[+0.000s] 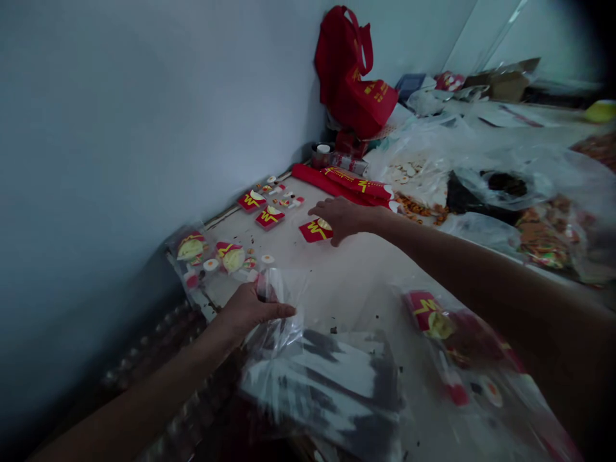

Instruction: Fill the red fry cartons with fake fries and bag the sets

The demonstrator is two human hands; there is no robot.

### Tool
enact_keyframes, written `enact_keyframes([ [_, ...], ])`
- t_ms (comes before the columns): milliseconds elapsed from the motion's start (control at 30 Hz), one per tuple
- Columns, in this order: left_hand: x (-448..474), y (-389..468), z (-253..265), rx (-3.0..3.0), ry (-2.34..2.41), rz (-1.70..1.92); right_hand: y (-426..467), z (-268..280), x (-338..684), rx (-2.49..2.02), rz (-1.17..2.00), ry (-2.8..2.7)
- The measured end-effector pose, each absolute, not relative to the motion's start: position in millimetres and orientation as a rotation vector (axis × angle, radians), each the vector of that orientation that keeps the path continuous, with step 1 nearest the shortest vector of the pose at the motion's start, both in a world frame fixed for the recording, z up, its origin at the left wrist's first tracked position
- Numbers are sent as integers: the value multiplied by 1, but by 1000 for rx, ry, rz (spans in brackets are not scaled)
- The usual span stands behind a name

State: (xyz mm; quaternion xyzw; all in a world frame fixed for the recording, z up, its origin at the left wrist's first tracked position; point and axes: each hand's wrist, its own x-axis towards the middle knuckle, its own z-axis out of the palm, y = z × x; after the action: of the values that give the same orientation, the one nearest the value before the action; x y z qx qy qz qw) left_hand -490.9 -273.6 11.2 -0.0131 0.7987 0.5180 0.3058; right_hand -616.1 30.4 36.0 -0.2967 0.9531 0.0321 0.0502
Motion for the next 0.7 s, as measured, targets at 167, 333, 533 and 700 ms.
enact_keyframes([
  [167,-478,-272,18,126,2259,1226,32,90,-530,-909,15,3076],
  [333,-458,-262,33,297,2277,1225,16,113,-456,-839,279,3165],
  [533,-434,-263,54,395,2263,1151,8,119,-404,-724,379,3290],
  [700,-427,-273,54,457,2268,1106,5,120,-381,-718,392,3270],
])
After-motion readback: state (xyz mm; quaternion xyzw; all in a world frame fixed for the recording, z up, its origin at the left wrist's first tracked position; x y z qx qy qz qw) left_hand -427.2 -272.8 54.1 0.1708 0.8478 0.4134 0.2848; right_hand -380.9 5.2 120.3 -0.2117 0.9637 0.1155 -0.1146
